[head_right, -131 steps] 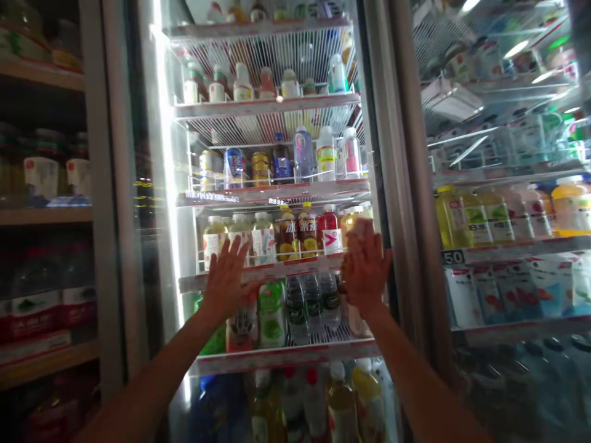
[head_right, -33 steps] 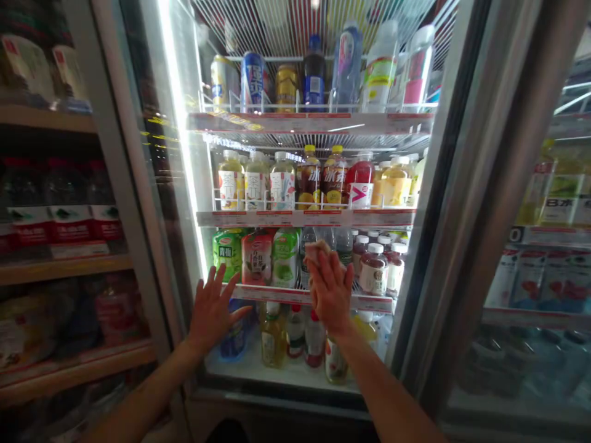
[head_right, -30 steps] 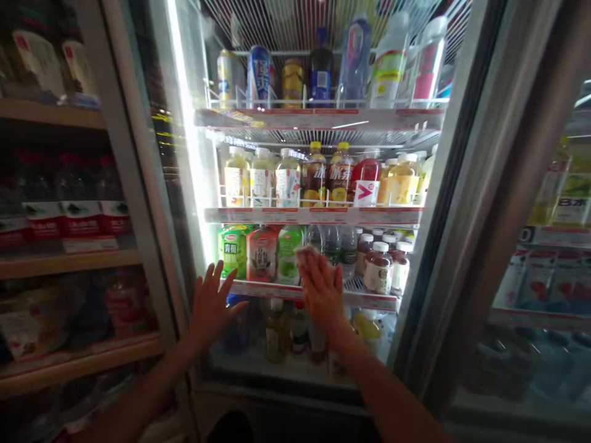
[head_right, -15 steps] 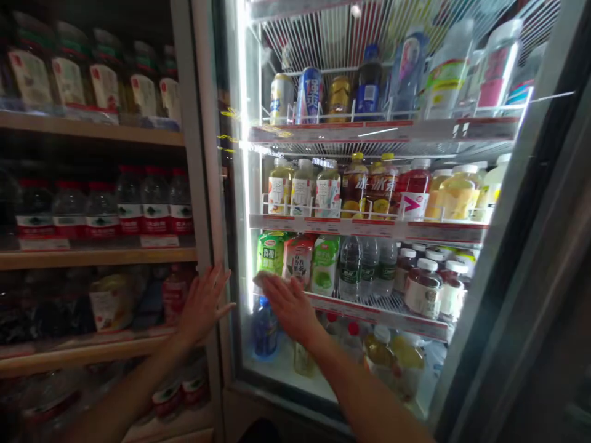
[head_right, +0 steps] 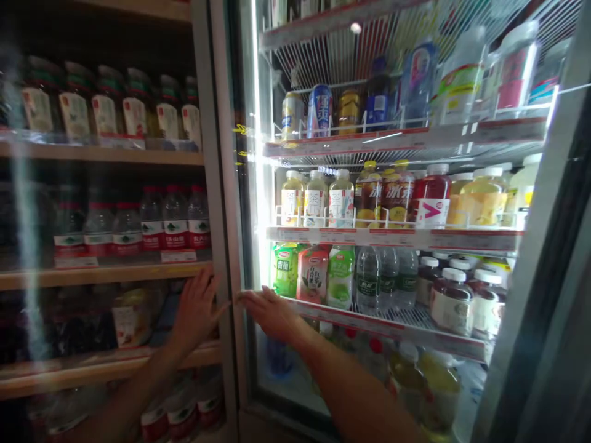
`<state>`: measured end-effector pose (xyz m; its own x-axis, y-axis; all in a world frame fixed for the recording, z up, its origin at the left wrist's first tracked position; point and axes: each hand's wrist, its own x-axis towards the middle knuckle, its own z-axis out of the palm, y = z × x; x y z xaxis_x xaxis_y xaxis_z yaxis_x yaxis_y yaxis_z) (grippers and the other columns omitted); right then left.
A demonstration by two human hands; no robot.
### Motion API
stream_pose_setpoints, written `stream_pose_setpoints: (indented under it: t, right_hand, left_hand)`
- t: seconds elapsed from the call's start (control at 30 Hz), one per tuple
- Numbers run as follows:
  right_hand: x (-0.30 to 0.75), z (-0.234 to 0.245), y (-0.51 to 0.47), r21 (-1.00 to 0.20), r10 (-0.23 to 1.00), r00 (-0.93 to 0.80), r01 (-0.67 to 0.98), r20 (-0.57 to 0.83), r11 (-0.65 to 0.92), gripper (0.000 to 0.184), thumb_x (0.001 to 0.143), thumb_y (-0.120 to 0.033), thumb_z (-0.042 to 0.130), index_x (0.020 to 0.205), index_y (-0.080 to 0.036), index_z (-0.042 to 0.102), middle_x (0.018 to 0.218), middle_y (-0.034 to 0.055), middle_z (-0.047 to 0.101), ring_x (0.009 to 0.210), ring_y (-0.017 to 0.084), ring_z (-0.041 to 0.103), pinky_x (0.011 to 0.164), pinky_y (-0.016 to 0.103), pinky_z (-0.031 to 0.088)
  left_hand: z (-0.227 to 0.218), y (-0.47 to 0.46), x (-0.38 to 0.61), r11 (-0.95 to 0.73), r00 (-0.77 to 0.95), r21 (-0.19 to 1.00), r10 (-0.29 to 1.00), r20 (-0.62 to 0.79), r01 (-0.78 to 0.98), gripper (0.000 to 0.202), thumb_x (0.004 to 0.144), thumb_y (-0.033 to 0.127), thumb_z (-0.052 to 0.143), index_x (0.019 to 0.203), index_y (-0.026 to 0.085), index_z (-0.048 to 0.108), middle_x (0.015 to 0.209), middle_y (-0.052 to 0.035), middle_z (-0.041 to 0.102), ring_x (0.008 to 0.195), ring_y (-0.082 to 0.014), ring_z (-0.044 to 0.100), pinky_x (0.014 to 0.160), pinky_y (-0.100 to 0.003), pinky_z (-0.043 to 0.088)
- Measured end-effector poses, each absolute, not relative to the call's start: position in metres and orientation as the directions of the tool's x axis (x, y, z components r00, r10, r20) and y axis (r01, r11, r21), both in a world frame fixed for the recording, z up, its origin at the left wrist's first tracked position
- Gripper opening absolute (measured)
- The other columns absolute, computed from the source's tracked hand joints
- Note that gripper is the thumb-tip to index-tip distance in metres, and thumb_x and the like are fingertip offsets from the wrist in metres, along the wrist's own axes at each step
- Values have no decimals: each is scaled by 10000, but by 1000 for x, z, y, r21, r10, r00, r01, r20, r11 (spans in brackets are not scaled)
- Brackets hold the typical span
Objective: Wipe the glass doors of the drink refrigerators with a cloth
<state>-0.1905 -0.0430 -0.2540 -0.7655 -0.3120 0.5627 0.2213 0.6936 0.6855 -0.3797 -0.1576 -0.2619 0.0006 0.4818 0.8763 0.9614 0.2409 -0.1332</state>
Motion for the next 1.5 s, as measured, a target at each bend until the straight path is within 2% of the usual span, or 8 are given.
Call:
stream_pose_setpoints:
  t: [0.07, 0.3, 0.53, 0.77, 0.97, 1.17, 1.37, 1.5]
  right_hand:
    - [-192, -236, -39, 690, -318, -768, 213, 556, 692, 476, 856, -144, 392, 1330, -175, 428, 1446, 11, 381, 1356, 137, 263, 1113, 355, 268]
    - [-201, -113, -23, 532, -160, -619, 481, 769, 697, 472, 888, -128, 338, 1351, -204, 385, 1469, 12, 329, 1386, 213, 194, 1135, 522, 137]
    - [-168, -123, -27, 696, -306, -695, 384, 651, 607, 529, 880, -98, 336, 1391, -233, 317, 1458, -29, 357, 1349, 130, 265, 1158, 407, 123]
    - [-162, -51, -12, 536, -216, -540, 552, 813, 639, 516, 884, -144, 371, 1395, -194, 314, 1473, 21, 330, 1374, 247, 213, 1122, 541, 91]
    - [-150, -48, -14, 748, -315, -736, 374, 599, 549, 599, 864, -123, 373, 1431, -241, 217, 1491, -19, 295, 1365, 177, 238, 1143, 443, 133]
    - [-137, 31, -7, 534, -159, -554, 623, 817, 572, 502, 860, -198, 441, 1357, -219, 372, 1469, 48, 331, 1372, 293, 210, 1100, 590, 123]
    - [-130, 18, -13, 752, -239, -751, 468, 615, 464, 488, 870, -211, 437, 1348, -291, 380, 1490, -47, 288, 1375, 202, 229, 1127, 478, 168]
    - [-109, 37, -6, 601, -167, -602, 649, 781, 467, 470, 871, -233, 430, 1340, -257, 410, 1486, -2, 303, 1373, 239, 232, 1106, 518, 183]
  left_hand:
    - [-250, -155, -378, 232, 7, -131, 471, 882, 964, 587, 849, 394, 447, 1390, 194, 335, 1481, -136, 283, 1374, -292, 238, 1083, -508, 253]
    - [-182, -132, -348, 168, 27, -105, 416, 909, 980, 587, 866, 382, 428, 1402, 183, 296, 1497, -131, 248, 1394, -275, 179, 1098, -495, 219]
    - [-141, -119, -339, 129, 12, -58, 334, 943, 990, 558, 893, 411, 371, 1393, 172, 311, 1491, -143, 259, 1393, -275, 184, 1093, -508, 214]
    - [-111, -112, -337, 122, -42, 3, 318, 947, 993, 578, 889, 427, 374, 1398, 164, 296, 1498, -146, 238, 1392, -282, 183, 1094, -518, 215]
    - [-88, -99, -323, 87, -85, 62, 294, 952, 994, 570, 892, 430, 350, 1393, 161, 303, 1496, -148, 239, 1390, -281, 190, 1088, -528, 229]
    - [-46, -92, -298, 88, -150, 128, 311, 938, 988, 601, 881, 405, 370, 1398, 112, 286, 1505, -155, 203, 1396, -278, 164, 1098, -516, 215]
    - [-25, -85, -281, 41, -190, 186, 268, 945, 982, 605, 883, 432, 346, 1386, 98, 307, 1486, -171, 250, 1382, -286, 210, 1082, -517, 256]
    - [-23, -81, -276, 50, -180, 173, 289, 940, 984, 601, 881, 442, 343, 1389, 123, 310, 1490, -164, 241, 1378, -297, 221, 1069, -537, 267]
